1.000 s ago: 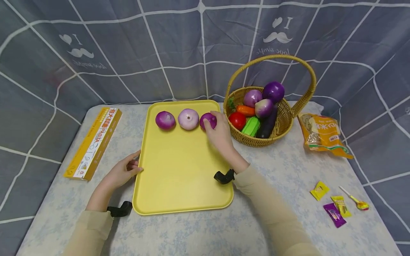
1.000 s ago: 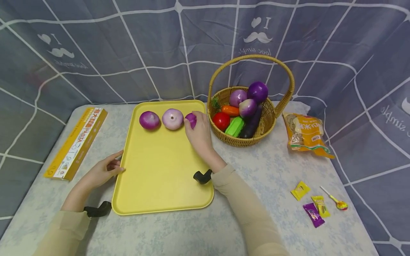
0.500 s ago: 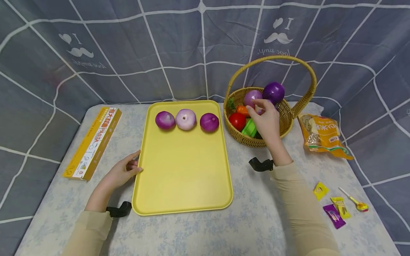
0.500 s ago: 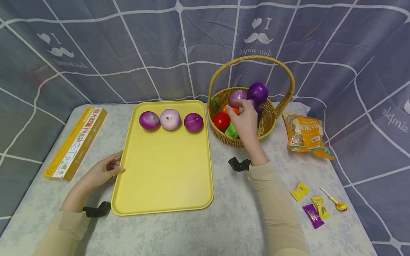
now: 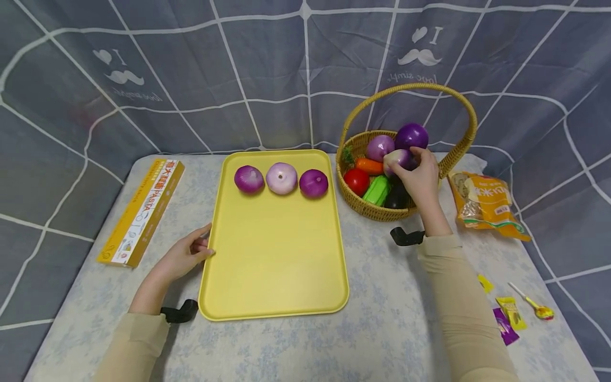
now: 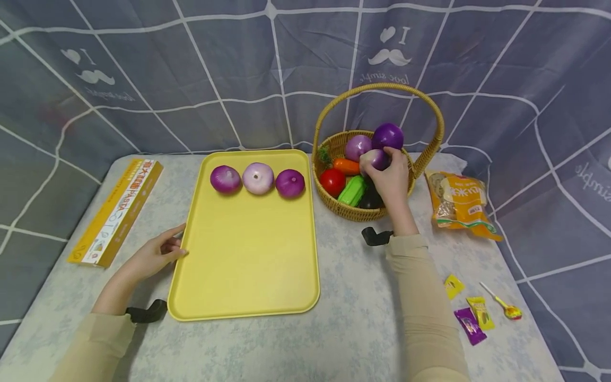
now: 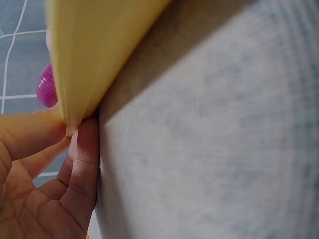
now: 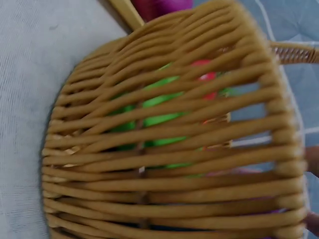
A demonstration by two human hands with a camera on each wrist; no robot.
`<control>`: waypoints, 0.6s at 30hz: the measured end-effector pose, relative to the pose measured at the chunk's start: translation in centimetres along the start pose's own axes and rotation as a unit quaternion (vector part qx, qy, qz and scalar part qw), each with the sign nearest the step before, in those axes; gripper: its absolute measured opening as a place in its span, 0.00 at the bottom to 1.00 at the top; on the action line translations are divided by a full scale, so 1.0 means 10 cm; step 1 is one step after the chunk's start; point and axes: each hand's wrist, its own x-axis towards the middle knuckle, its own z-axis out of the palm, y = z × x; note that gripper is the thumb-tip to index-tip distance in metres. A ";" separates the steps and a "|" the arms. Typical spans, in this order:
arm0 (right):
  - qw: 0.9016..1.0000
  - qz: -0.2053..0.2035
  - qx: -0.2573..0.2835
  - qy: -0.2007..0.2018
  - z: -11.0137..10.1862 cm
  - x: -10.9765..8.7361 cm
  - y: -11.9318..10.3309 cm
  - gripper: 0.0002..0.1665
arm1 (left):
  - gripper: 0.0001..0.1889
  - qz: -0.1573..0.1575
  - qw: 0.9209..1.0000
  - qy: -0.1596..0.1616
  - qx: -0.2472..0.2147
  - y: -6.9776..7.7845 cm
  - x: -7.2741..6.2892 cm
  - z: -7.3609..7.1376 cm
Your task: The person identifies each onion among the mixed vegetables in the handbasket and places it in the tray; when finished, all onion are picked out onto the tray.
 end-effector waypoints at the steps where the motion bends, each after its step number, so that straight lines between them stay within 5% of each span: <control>1: 1.000 0.003 -0.004 -0.005 0.00 0.01 0.02 0.44 | 0.37 0.001 1.000 -0.003 0.000 0.00 0.00 0.00; 9: 0.998 0.006 -0.031 -0.051 0.07 0.08 0.07 0.53 | 0.37 0.003 1.000 -0.001 -0.002 0.01 0.00 0.00; 18: 0.999 0.000 -0.045 -0.021 0.14 0.10 0.08 0.48 | 0.37 0.004 1.000 0.000 -0.004 0.01 0.00 0.01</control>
